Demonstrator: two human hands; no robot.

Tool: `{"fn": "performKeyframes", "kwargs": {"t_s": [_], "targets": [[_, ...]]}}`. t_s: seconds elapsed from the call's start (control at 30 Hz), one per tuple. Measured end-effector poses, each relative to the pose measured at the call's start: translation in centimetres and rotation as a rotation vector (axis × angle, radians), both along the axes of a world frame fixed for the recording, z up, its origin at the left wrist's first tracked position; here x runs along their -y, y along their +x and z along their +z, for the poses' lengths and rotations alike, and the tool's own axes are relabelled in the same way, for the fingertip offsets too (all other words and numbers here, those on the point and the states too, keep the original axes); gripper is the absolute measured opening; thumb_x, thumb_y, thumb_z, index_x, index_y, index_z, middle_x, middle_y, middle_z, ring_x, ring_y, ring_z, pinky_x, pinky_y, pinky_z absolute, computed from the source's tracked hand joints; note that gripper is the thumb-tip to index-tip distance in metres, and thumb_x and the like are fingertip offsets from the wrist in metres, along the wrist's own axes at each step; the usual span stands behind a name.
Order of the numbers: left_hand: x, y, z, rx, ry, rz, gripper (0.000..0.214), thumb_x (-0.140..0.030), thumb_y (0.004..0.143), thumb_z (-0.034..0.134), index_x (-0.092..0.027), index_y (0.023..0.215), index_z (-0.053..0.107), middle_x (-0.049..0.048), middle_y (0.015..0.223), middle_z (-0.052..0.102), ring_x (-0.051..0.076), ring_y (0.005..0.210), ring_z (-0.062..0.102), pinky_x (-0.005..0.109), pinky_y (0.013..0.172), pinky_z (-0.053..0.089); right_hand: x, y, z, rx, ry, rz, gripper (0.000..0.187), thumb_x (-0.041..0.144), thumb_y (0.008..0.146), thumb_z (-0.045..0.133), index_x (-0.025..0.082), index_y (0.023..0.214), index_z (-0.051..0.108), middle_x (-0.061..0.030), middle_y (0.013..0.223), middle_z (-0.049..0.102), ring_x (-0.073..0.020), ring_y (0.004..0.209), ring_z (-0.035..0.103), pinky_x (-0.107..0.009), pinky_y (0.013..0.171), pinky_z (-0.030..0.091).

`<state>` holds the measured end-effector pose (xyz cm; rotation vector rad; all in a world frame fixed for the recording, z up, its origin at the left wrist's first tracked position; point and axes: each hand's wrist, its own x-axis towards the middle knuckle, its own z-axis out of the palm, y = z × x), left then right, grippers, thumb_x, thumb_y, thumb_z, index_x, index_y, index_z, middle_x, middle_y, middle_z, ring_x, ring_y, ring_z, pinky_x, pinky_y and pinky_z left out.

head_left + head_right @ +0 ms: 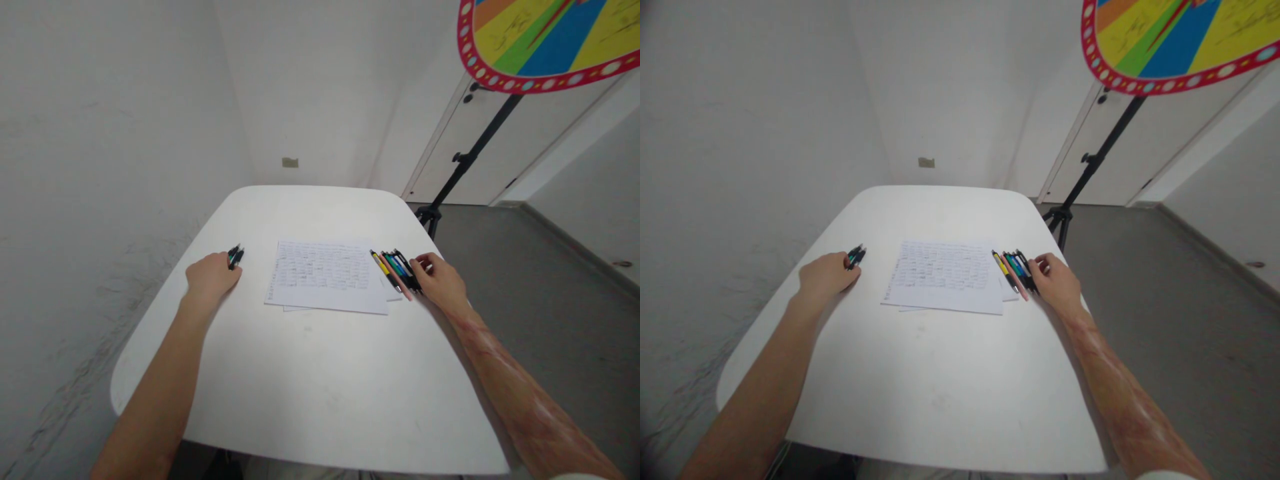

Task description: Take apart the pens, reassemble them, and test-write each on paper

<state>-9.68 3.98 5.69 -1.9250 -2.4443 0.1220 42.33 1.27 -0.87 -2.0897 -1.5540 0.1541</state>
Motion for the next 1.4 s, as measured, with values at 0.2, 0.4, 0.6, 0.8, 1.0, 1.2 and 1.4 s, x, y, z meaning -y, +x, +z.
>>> {"fn": "performKeyframes", "kwargs": {"t_s": [0.2,0.4,0.6,0.8,1.0,1.2,1.4], "targets": [[0.4,0.7,-0.1,0.002,0.038,-0.007,0.033,-0.042,0.088,0.063,-0.018,0.104,0.080,0.0200,0.110,0.081,0.042,0.102,0.077,0.045,0.078,0.055,0.0,0.1,0.2,0.007,-0.034,-0.005,0.043,0.060,0.099,0.052,0.023,0.102,0.074,-0.0081,0.088,0.077,-0.0256,0.077,0.067,-0.035,0.065,0.040],[0.6,0.9,0.3,0.027,0.036,-0.002,0.027,-0.037,0.090,0.063,-0.019,0.101,0.081,0.0193,0.106,0.081,0.042,0.100,0.077,0.044,0.076,0.054,0.1,0.0,0.4,-0.002,-0.027,-0.006,0.043,0.060,0.097,0.051,0.023,0.100,0.073,-0.0085,0.087,0.076,-0.0262,0.077,0.066,-0.035,0.065,0.040],[1.6,1.9,1.7,0.025,0.179,-0.078,0.031,-0.038,0.102,0.055,-0.021,0.105,0.080,0.0151,0.109,0.081,0.037,0.096,0.076,0.041,0.076,0.052,0.6,-0.8,1.6,-0.061,0.187,-0.029,0.038,0.055,0.098,0.053,0.022,0.100,0.072,-0.0099,0.089,0.076,-0.0244,0.071,0.063,-0.037,0.068,0.043],[2.7,6.5,-0.4,0.150,0.453,-0.724,0.039,-0.044,0.114,0.047,-0.021,0.123,0.078,0.0093,0.104,0.080,0.023,0.088,0.074,0.031,0.070,0.048,1.6,-6.1,4.1,-0.293,0.388,0.348,0.031,0.053,0.103,0.060,0.023,0.101,0.069,-0.0055,0.087,0.073,-0.0196,0.069,0.062,-0.032,0.064,0.048],[3.2,10.6,-4.2,0.265,0.541,-1.052,0.036,-0.042,0.117,0.049,-0.020,0.113,0.076,0.0064,0.095,0.078,0.018,0.081,0.072,0.029,0.070,0.049,2.1,-13.7,3.3,-0.478,0.197,0.690,0.022,0.043,0.105,0.064,0.024,0.116,0.068,-0.0017,0.084,0.070,-0.0179,0.069,0.062,-0.030,0.061,0.046],[2.9,10.6,-5.9,0.522,0.572,-1.037,0.032,-0.045,0.114,0.059,-0.020,0.104,0.076,0.0031,0.092,0.078,0.015,0.079,0.073,0.027,0.070,0.052,2.1,-15.6,0.2,-0.650,0.100,0.749,0.022,0.044,0.106,0.064,0.024,0.108,0.072,-0.0001,0.077,0.070,-0.0156,0.064,0.057,-0.030,0.062,0.043],[2.6,9.8,-5.9,0.744,0.533,-0.989,0.028,-0.044,0.111,0.064,-0.020,0.108,0.078,0.0040,0.097,0.080,0.014,0.081,0.074,0.025,0.072,0.056,1.6,-15.2,-0.9,-1.003,0.078,0.609,0.038,0.055,0.094,0.080,0.023,0.113,0.071,-0.0037,0.088,0.078,-0.0134,0.059,0.056,-0.029,0.057,0.044]]}}
